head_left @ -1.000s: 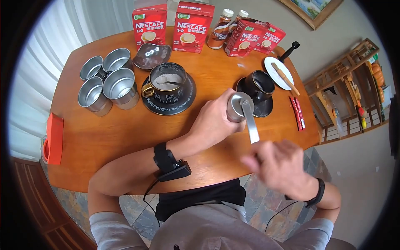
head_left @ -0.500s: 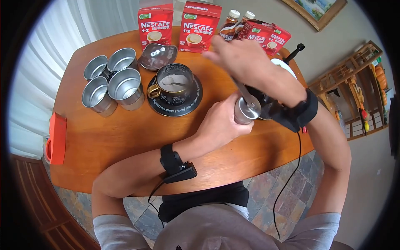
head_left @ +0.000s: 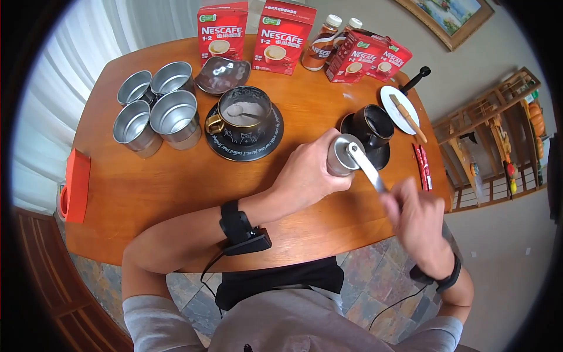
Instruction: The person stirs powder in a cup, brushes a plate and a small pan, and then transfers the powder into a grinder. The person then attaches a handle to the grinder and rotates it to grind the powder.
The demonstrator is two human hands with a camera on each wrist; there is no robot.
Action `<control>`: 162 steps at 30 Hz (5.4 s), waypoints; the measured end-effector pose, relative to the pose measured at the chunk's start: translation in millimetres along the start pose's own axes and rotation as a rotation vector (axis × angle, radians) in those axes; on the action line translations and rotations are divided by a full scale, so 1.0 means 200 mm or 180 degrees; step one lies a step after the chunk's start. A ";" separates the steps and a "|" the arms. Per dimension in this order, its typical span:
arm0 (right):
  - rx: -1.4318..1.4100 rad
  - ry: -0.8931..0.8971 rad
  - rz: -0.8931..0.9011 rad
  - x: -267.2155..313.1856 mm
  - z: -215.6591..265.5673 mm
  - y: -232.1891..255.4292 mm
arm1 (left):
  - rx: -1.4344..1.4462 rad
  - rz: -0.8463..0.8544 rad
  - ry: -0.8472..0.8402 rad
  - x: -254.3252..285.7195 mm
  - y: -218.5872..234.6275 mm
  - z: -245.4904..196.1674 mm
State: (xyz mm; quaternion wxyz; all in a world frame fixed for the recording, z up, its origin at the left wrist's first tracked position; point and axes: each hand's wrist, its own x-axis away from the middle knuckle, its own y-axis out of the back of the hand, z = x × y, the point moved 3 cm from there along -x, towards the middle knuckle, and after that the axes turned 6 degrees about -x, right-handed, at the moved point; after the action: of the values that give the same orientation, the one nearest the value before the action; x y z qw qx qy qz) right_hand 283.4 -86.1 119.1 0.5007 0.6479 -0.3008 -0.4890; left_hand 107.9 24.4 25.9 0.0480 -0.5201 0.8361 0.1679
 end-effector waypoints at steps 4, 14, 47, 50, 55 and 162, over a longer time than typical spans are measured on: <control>-0.0318 0.1238 0.0223 -0.06 0.31 0.01 | 0.0048 0.0015 -0.0020 0.00 -0.01 -0.01; -0.0111 0.1594 0.0063 -0.92 0.40 -0.28 | -0.0338 -0.0111 -0.0408 -0.03 -0.04 0.05; 0.0081 0.1255 -0.0049 -1.02 0.17 -0.32 | 0.0064 -0.0061 -0.0079 -0.01 -0.01 0.01; 0.0039 0.0370 0.0578 -0.97 -0.11 -0.29 | 0.0012 0.0008 -0.0008 -0.01 0.01 -0.01; 0.0263 0.0198 -0.0083 -0.57 -0.33 -0.20 | -0.0045 0.0043 0.0019 0.00 0.00 -0.02; -0.0148 -0.0414 0.0036 -0.35 -0.34 -0.13 | 0.0010 0.0012 0.0023 0.00 -0.01 0.00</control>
State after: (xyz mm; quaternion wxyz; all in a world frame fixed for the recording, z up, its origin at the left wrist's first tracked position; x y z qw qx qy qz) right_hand 319.2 8.7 118.6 0.4978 0.6012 -0.3249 -0.5340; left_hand 109.3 24.0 26.4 0.0455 -0.5190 0.8375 0.1648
